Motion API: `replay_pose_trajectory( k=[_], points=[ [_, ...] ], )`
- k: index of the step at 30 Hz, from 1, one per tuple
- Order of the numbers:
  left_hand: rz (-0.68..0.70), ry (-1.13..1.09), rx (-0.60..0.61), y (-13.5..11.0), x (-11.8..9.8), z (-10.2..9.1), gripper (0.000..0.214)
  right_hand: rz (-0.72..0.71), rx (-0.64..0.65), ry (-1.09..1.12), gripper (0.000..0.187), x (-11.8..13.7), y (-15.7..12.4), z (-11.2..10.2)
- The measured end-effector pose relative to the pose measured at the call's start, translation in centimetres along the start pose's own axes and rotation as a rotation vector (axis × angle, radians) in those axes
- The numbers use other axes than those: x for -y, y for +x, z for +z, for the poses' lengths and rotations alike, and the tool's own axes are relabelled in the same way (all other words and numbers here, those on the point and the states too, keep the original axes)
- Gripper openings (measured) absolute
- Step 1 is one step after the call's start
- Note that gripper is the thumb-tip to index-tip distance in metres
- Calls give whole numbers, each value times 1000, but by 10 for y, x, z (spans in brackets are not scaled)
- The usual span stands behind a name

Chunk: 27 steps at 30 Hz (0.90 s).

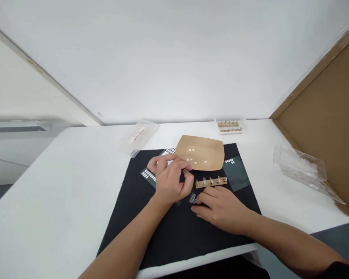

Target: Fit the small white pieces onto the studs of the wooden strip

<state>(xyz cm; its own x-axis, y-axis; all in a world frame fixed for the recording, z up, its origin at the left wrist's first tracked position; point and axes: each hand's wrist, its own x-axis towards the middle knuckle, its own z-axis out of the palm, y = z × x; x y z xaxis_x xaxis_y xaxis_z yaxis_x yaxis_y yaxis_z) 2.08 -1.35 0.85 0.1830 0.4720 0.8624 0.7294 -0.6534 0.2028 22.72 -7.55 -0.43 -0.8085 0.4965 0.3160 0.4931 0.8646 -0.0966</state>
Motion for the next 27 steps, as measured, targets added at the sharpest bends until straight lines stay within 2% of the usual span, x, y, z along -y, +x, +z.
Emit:
replay_pose_trajectory(
  k=[5, 10, 12, 14, 16, 19, 23, 25, 27],
  points=[
    [8, -3, 1, 2, -1, 0, 30, -24, 19, -30, 5, 2, 5, 3],
    [23, 22, -2, 3, -1, 0, 26, -82, 3, -83, 20, 2, 8, 6],
    [24, 26, -9, 2, 0, 0, 25, -97, -40, -34, 21, -2, 9, 6],
    [19, 12, -3, 2, 2, -2, 24, -64, -100, 104, 19, -6, 9, 4],
    [7, -32, 31, 2, 2, -3, 24, 37, -185, 286, 15, -10, 10, -2],
    [12, -168, 90, 3, -2, -4, 22, 291, -353, 532, 8, -15, 9, -13],
    [31, -370, 142, 4, -12, -2, 22, 687, -532, 848, 19, -22, 5, -21],
    [35, -429, 162, 5, -18, -2, 23, 774, -591, 1006, 29, -27, 5, -21],
    [36, -466, 168, 6, -22, -1, 25, 790, -603, 1138, 36, -32, 5, -20]
  ],
)
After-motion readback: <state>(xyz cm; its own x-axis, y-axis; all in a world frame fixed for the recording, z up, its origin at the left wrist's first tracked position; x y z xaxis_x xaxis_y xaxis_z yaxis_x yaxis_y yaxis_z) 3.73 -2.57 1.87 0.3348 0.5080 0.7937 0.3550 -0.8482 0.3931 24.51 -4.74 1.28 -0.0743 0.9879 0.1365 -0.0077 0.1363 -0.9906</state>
